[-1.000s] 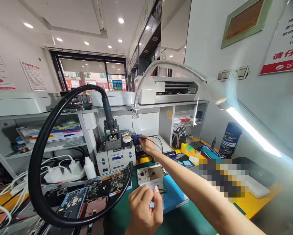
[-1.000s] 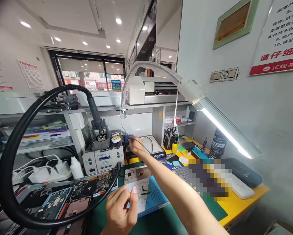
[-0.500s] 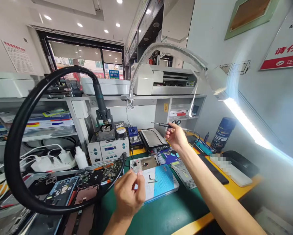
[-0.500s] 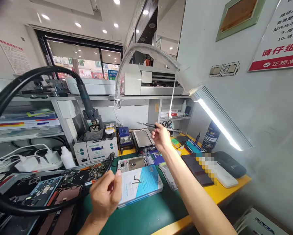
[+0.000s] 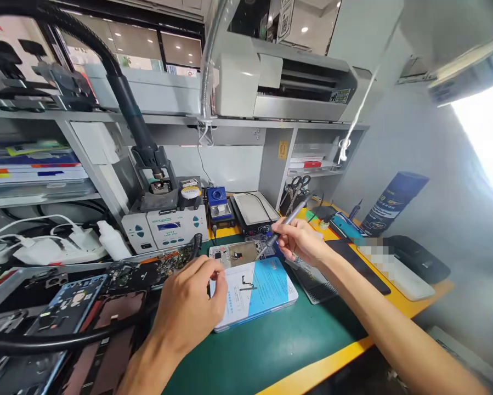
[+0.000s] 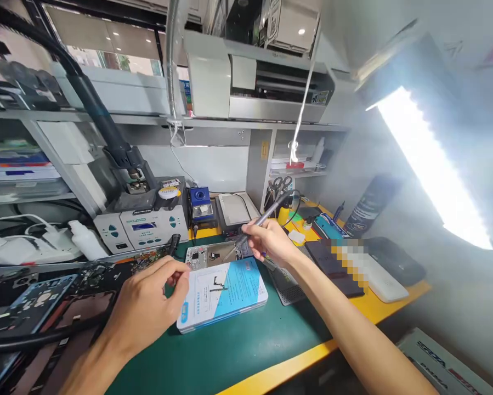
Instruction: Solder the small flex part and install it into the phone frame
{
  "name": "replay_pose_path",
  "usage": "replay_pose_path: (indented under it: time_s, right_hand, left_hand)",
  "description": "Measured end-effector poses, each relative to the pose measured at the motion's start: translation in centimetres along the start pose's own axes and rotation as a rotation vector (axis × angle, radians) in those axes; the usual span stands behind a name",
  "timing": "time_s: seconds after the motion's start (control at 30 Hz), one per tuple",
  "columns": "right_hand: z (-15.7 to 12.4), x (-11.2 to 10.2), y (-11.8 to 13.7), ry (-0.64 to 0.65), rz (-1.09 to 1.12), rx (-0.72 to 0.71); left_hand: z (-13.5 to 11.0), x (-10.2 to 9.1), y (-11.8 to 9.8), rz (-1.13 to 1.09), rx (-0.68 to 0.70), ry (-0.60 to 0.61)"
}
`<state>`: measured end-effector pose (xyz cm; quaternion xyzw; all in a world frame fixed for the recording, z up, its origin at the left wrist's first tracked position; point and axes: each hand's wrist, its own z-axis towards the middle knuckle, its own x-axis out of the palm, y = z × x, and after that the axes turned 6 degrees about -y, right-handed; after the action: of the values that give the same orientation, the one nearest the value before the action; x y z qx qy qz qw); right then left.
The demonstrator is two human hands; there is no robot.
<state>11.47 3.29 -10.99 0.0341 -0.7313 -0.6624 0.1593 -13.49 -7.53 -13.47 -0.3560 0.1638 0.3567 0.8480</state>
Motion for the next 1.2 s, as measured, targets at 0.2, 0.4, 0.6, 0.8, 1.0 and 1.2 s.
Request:
replay_pose_path:
  time_s: [0.2, 0.4, 0.6, 0.8, 1.0, 1.2]
  right_hand:
    - [-0.1, -0.9, -2.1, 0.137, -0.061, 0.062]
    - [-1.2, -0.5, -2.8, 0.051, -0.070, 0.025]
    - [-1.9, 0.8, -4.2, -0.131, -0.115, -0.052]
    - [-1.5, 0.6, -5.0, -0.236, -0.151, -0.014]
    - [-1.2, 0.7, -5.1, -0.286, -0.207, -0.004]
    - [-1.4, 1.1, -5.0, -0.288, -0.224, -0.044]
  left_hand:
    - [-0.9, 0.9, -0.4, 0.155, 0.214, 0.286]
    - [-2.3, 1.8, -1.0, 0.326, 0.319, 0.316]
    - [-2.9, 2.4, -0.7, 0.294, 0.329, 0.299]
    - [-3.1, 2.8, -0.5, 0.302, 0.274, 0.360]
    - [-3.6, 3.1, -0.8, 0.350, 0.292, 0.376]
    - [-3.7, 3.1, -0.7, 0.339, 0.287, 0.378]
